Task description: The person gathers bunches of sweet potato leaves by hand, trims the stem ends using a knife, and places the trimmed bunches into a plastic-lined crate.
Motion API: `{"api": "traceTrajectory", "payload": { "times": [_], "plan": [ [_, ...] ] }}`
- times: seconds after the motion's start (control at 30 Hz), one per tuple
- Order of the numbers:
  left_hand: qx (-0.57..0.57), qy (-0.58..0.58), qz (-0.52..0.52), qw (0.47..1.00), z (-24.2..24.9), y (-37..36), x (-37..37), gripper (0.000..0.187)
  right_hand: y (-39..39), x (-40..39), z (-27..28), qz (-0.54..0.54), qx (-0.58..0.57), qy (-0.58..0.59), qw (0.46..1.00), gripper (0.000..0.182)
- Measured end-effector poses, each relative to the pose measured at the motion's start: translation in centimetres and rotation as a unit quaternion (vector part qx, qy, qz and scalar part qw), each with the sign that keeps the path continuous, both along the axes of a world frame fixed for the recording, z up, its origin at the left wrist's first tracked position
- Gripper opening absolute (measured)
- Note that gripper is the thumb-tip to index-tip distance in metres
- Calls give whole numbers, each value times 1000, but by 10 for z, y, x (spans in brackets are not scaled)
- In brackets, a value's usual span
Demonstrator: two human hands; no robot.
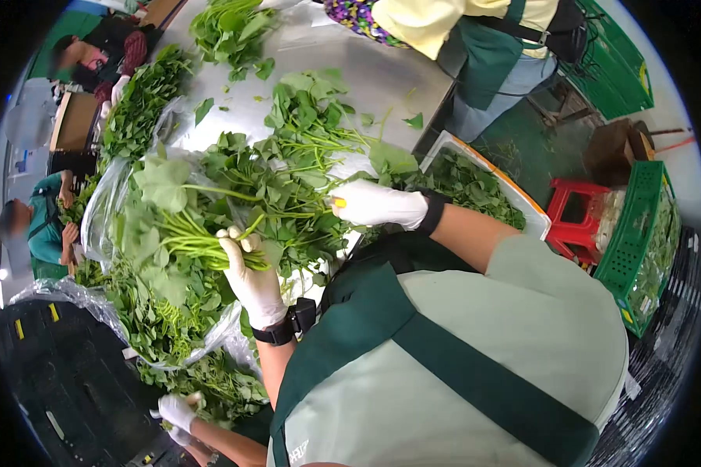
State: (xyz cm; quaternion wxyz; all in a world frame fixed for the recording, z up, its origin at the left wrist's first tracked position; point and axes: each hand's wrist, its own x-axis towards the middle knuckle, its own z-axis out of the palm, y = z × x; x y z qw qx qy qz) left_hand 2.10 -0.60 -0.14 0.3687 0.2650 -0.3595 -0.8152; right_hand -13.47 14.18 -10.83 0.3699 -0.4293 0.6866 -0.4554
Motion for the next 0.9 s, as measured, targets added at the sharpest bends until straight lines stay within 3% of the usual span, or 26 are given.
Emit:
{"api": "traceTrajectory", "payload": {
  "times": [0.03,0.1,0.17,0.3,0.4,0.5,0.53,0.6,0.63,0.67,0.73,0.8,0.9],
  "plan": [
    [7,0,-20,1000,-2,-2,2,12,-3,0,37,-22,97,-63,993,21],
    [33,-4,-42,999,-5,-3,8,11,-13,1,77,-32,5,-67,997,25],
    [15,3,-57,998,-3,4,5,13,-30,11,80,-36,-117,-72,990,32],
    [3,-16,-64,998,-2,5,5,16,-47,18,93,-2,-86,52,995,25],
    [19,-87,-28,996,8,12,3,20,-45,19,100,56,-32,-156,986,27],
    [57,50,-85,994,1,4,9,16,-37,13,97,130,-1,-318,939,30],
    [112,107,-85,984,4,0,11,16,-39,7,88,122,5,-292,949,30],
    [84,55,-46,994,12,-4,14,15,-48,-6,40,-10,-83,-97,992,31],
    [77,40,-33,996,9,-8,16,14,-41,-26,43,-53,41,81,994,32],
    [68,25,-18,997,8,-12,19,14,-39,-41,26,-127,-6,214,969,27],
    [62,-13,-13,998,5,-14,22,20,-45,-74,-4,-200,100,294,929,22],
    [59,-52,-22,997,0,-15,23,28,-43,-90,-23,-246,62,309,917,22],
    [83,-74,-19,994,3,-6,13,32,-50,-94,-41,-202,59,348,914,21]
  ]
}}
